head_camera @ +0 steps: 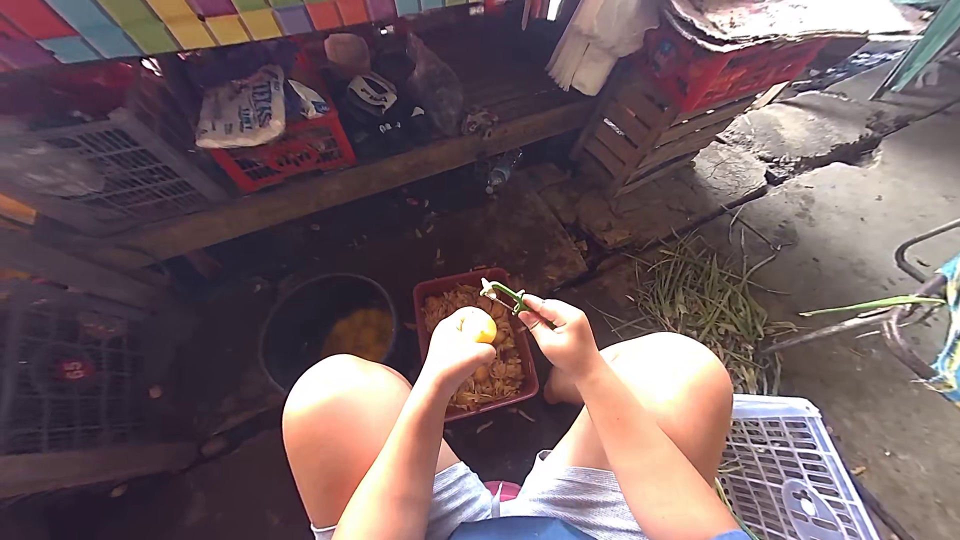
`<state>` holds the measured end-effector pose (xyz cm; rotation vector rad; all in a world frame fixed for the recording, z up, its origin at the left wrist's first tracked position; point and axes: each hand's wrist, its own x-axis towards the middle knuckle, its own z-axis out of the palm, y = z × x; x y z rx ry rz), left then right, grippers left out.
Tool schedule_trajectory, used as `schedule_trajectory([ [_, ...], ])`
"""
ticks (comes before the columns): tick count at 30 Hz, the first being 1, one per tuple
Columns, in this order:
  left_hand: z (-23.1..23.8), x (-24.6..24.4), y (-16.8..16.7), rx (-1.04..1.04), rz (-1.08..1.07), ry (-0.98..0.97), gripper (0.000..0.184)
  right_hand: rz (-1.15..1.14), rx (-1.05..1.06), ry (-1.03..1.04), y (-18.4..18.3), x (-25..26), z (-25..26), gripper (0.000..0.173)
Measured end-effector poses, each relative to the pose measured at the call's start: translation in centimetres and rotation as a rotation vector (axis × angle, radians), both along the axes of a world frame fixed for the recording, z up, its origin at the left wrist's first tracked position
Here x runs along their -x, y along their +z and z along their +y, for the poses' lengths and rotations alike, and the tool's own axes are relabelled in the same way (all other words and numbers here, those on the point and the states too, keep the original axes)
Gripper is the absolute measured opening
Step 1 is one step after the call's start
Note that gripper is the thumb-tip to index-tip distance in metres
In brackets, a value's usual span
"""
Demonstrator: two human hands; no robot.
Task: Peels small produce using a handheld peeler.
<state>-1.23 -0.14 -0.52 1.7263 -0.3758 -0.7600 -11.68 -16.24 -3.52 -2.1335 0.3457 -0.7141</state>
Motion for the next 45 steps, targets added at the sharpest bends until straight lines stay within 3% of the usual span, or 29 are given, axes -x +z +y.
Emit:
schedule_trajectory([
  [3, -0.4, 0.1, -0.9, -0.001, -0.090, -0.005, 0.035, 0.033, -0.160, -0.040, 1.0, 0.1, 1.0, 0.033],
  [6, -0.8, 0.2, -1.3, -0.118, -0.223, -0.061, 0.031, 0.206, -0.251, -0.023, 1.3, -0.3, 1.7, 0.062],
  [8, -1.0, 0.4, -1.3, -0.167, -0.254, -0.098, 0.036, 0.335, -0.238, -0.007, 1.7, -0.6, 2.2, 0.071],
  [12, -1.2, 0.5, -1.6, -0.034, -0.186, -0.026, 0.041, 0.301, -0.249, -0.076, 1.6, -0.8, 1.7, 0.042],
  [14, -1.3, 0.4, -1.9, 0.059, -0.139, 0.029, 0.044, 0.309, -0.314, -0.096, 1.6, -0.8, 1.1, 0.037],
  [21, -1.0, 0.5, -1.6, 0.173, -0.069, 0.064, 0.054, 0.265, -0.361, 0.060, 1.7, 0.0, 1.9, 0.042],
  [23, -1.0, 0.6, -1.8, 0.199, -0.133, 0.086, 0.051, 0.259, -0.361, 0.041, 1.6, 0.2, 1.6, 0.041],
  [26, -1.1, 0.5, -1.2, 0.173, -0.055, 0.118, 0.042, 0.183, -0.326, 0.017, 1.5, 0.4, 1.5, 0.040],
  [31, -1.4, 0.6, -1.4, 0.105, -0.020, 0.154, 0.044, 0.014, 0.077, 0.090, 1.0, 0.9, 2.5, 0.033],
  [35, -1.7, 0.5, -1.2, 0.013, -0.037, 0.176, 0.032, -0.043, 0.348, 0.097, 0.4, 0.7, 2.9, 0.030],
  [40, -1.2, 0.5, -1.2, 0.019, -0.021, 0.136, 0.041, 0.010, 0.343, -0.022, 0.4, 0.3, 1.4, 0.028],
  [45, -1.1, 0.6, -1.3, 0.065, -0.085, 0.093, 0.037, -0.002, 0.213, -0.043, 0.4, 0.3, 1.3, 0.029],
])
